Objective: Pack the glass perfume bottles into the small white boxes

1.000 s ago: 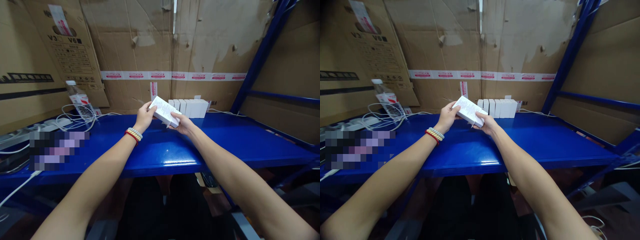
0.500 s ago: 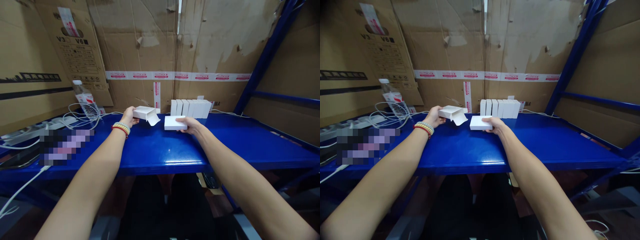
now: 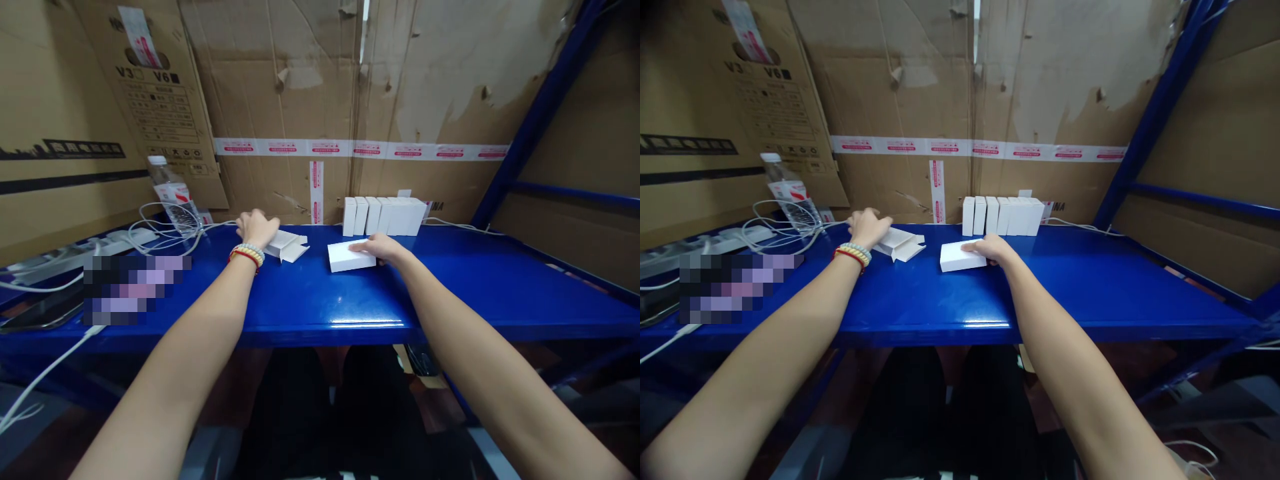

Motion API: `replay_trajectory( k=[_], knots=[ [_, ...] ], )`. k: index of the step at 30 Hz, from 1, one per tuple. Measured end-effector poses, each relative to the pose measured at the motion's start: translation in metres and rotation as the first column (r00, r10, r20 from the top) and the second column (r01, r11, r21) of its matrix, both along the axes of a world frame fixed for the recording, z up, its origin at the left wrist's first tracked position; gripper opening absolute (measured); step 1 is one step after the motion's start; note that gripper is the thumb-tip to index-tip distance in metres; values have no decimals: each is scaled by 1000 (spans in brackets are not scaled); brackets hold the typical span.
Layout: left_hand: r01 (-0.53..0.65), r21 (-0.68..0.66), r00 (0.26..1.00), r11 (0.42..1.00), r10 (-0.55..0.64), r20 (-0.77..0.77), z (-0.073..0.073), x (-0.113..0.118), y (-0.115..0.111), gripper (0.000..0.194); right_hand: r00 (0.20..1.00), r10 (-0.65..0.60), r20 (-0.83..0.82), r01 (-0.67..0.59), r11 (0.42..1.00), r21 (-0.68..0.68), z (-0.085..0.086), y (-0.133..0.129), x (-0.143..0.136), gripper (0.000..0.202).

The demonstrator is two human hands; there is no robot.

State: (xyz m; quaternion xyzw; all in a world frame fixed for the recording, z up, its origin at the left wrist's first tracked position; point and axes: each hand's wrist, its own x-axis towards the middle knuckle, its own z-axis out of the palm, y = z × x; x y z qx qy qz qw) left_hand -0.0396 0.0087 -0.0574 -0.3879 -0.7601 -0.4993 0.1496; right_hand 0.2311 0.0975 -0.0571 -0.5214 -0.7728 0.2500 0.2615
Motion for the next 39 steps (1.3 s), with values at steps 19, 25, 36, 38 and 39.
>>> replay_trajectory(
  k=[19, 25, 36, 38, 39],
  knots=[
    [770, -244, 567, 589, -808, -163, -19, 78, 9, 56, 674, -61, -737, -192, 948, -254, 12, -2, 9, 44],
    [697, -25, 658, 716, -654, -373, -23, 71, 19, 33, 680, 52, -731, -131, 990, -51, 7, 2, 1, 34],
    [570, -590, 528, 572, -805, -271, -21, 78, 3, 102, 984, 176, 15, -176, 964, 197, -6, 14, -1, 57],
    [562, -629, 530, 536, -818, -224, -23, 78, 5, 110, 958, 176, 226, -218, 960, 178, -4, 9, 0, 45],
    [558, -641, 532, 527, -820, -210, -23, 77, 6, 112, 939, 161, 303, -223, 957, 183, -2, 6, 1, 41]
  ],
)
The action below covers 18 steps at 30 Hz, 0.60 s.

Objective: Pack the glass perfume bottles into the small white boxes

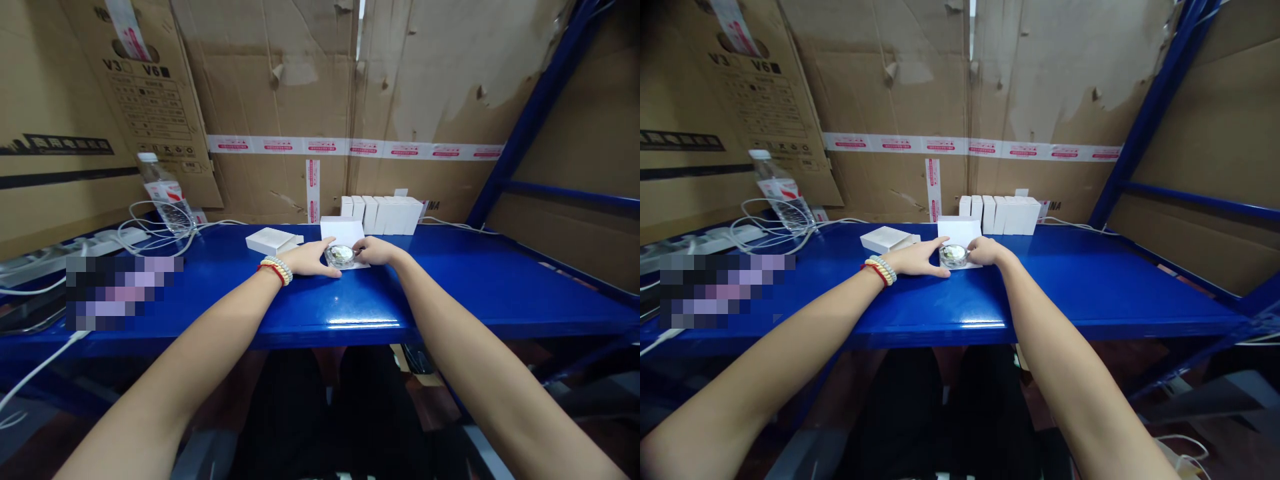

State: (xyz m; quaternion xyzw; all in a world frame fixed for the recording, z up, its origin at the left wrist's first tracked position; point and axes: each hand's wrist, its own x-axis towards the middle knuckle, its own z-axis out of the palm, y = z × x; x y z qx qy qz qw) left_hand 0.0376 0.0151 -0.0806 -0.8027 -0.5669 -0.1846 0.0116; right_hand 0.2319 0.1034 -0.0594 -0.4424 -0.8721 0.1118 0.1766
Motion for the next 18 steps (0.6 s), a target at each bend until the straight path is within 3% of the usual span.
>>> replay_trajectory(
  k=[4, 8, 12, 18],
  knots=[
    [-29, -27, 1000, 999, 29, 3, -1, -2, 1, 115, 994, -32, 103, 23, 996, 88, 4, -8, 2, 38],
    [-30, -30, 999, 999, 31, 20, -1, -3, 1, 115, 999, 11, 35, -14, 998, 58, 4, -6, 6, 32],
    [-23, -32, 1000, 999, 23, 12, 0, -4, 0, 113, 978, 106, -182, -115, 992, -42, 4, -2, 11, 21],
    [2, -30, 999, 1000, -1, 48, 0, -4, -1, 109, 818, 241, -522, -330, 941, -82, 5, -10, 11, 15]
  ],
)
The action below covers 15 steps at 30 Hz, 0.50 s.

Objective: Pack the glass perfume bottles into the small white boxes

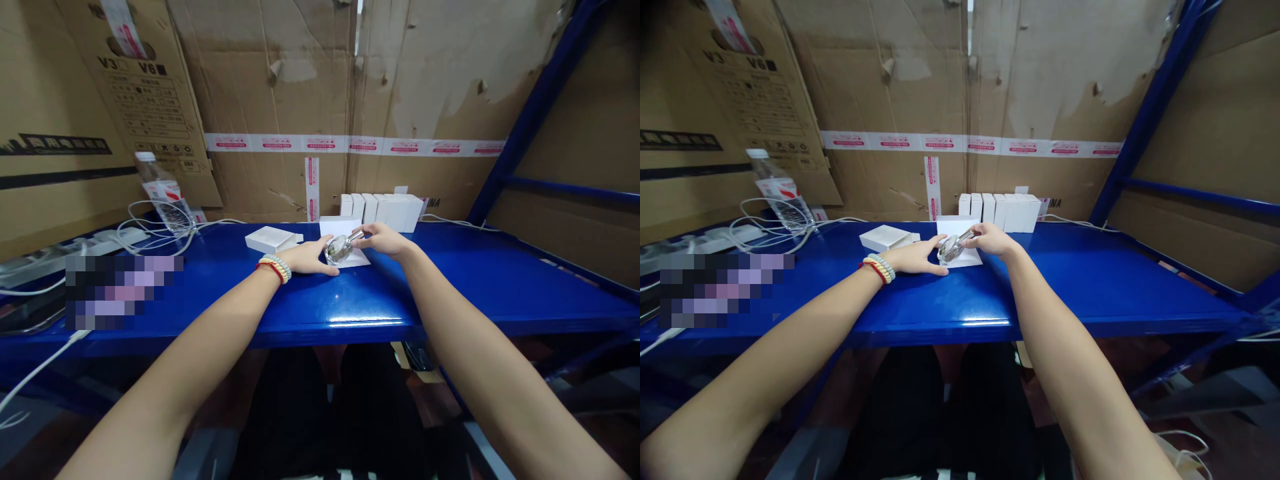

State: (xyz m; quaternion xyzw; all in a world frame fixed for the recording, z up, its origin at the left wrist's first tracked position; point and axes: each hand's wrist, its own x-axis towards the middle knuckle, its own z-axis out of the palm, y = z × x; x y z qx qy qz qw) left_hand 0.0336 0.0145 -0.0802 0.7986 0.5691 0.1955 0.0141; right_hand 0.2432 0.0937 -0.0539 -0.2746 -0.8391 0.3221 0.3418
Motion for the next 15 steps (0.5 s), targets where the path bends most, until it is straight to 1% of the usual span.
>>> replay_trajectory(
  k=[1, 3, 6, 8, 10, 12, 14, 15],
  knots=[
    [-3, -1, 1000, 1000, 3, 7, 0, 0, 0, 109, 999, 6, -44, -6, 1000, 0, 0, 0, -1, 16],
    [-17, -10, 1000, 1000, 17, 17, 0, 0, -1, 110, 993, -24, -119, 25, 1000, 3, 0, 2, -2, 16],
    [-33, -16, 999, 999, 34, 32, 2, 1, -3, 109, 974, -124, -189, 131, 991, 20, 0, 7, -3, 19],
    [-43, -13, 998, 999, 44, 40, 3, 1, -4, 108, 953, -229, -198, 242, 969, 43, 0, 9, -3, 19],
    [-62, 0, 997, 998, 62, 36, 5, 1, -5, 106, 907, -384, -174, 401, 913, 77, 2, 10, -2, 16],
    [-77, 22, 997, 997, 77, 18, 7, -1, -5, 102, 832, -537, -141, 553, 824, 125, 3, 9, 0, 15],
    [-89, 38, 996, 995, 89, 3, 8, -4, -5, 95, 759, -637, -136, 652, 741, 162, 4, 8, 2, 15],
    [-90, 39, 996, 995, 90, 0, 9, -6, -4, 92, 729, -670, -142, 685, 710, 167, 4, 8, 4, 15]
  ],
)
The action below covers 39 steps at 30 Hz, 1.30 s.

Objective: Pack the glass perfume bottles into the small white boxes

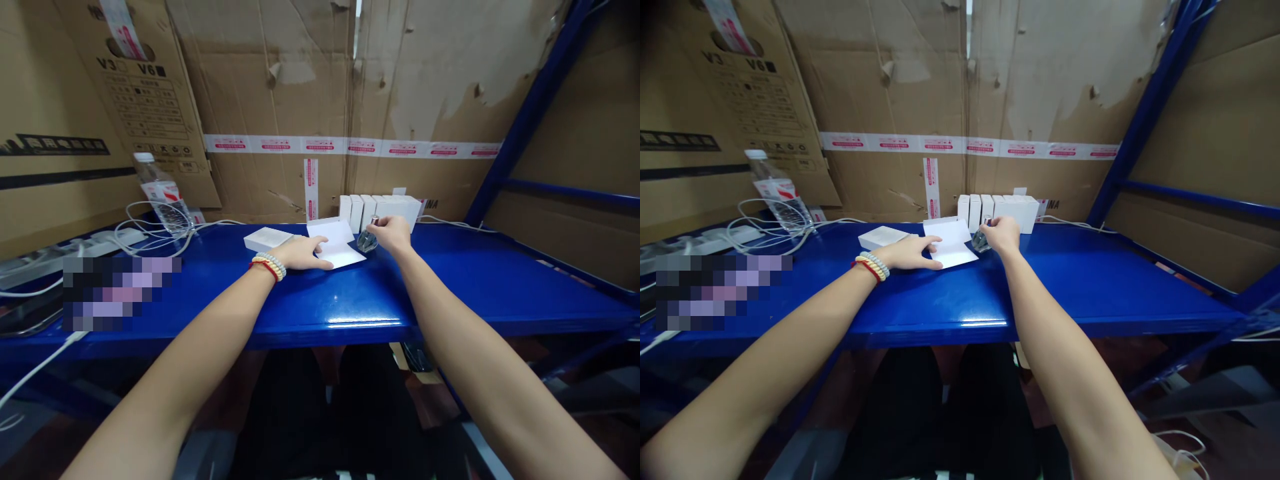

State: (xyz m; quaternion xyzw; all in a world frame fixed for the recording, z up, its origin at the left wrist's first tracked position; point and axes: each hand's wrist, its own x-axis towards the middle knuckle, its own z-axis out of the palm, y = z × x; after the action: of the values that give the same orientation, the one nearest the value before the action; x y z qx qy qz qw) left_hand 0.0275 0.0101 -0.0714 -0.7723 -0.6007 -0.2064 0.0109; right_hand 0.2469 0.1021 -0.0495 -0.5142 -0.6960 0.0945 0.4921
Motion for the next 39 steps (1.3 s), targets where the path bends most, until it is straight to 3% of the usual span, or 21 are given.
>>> replay_trajectory(
  k=[6, 11, 15, 18, 21, 23, 25, 29, 35, 39],
  knots=[
    [30, -6, 999, 1000, -30, 38, 2, -8, -1, 76, 984, -155, -91, 151, 987, -46, 1, 6, 11, 16],
    [26, 117, 1000, 993, -26, 5, 1, -8, 0, 62, 986, -129, -102, 122, 990, -65, 1, 12, 14, 23],
    [-45, 240, 995, 970, 65, -76, 2, -10, 3, 61, 973, -112, -201, 162, 954, 253, 1, 6, 6, 31],
    [-70, 184, 981, 980, 101, -168, 2, -10, 2, 73, 979, 89, -182, -13, 924, 383, -3, -7, -6, 16],
    [-79, 69, 977, 995, 91, -193, 2, -9, 0, 90, 962, 265, 66, -273, 915, 297, -9, -14, -18, 16],
    [-117, 16, 976, 993, 118, -182, 2, -7, -2, 104, 919, 295, 261, -347, 919, 187, -14, -13, -23, 18],
    [-176, -10, 972, 984, 173, -157, 3, -5, -5, 122, 889, 263, 374, -318, 943, 94, -18, -8, -25, 31],
    [-233, -54, 969, 971, 226, -103, 6, -4, -10, 143, 894, 153, 420, -149, 988, -42, -20, 2, -24, 59],
    [-232, -100, 969, 968, 221, -106, 3, -9, -4, 148, 809, 188, 556, -121, 980, -156, -19, 1, -26, 35],
    [-161, -24, 983, 987, 159, -87, -1, -14, 3, 148, 878, 206, 432, -169, 978, -123, -18, -1, -26, 13]
  ],
)
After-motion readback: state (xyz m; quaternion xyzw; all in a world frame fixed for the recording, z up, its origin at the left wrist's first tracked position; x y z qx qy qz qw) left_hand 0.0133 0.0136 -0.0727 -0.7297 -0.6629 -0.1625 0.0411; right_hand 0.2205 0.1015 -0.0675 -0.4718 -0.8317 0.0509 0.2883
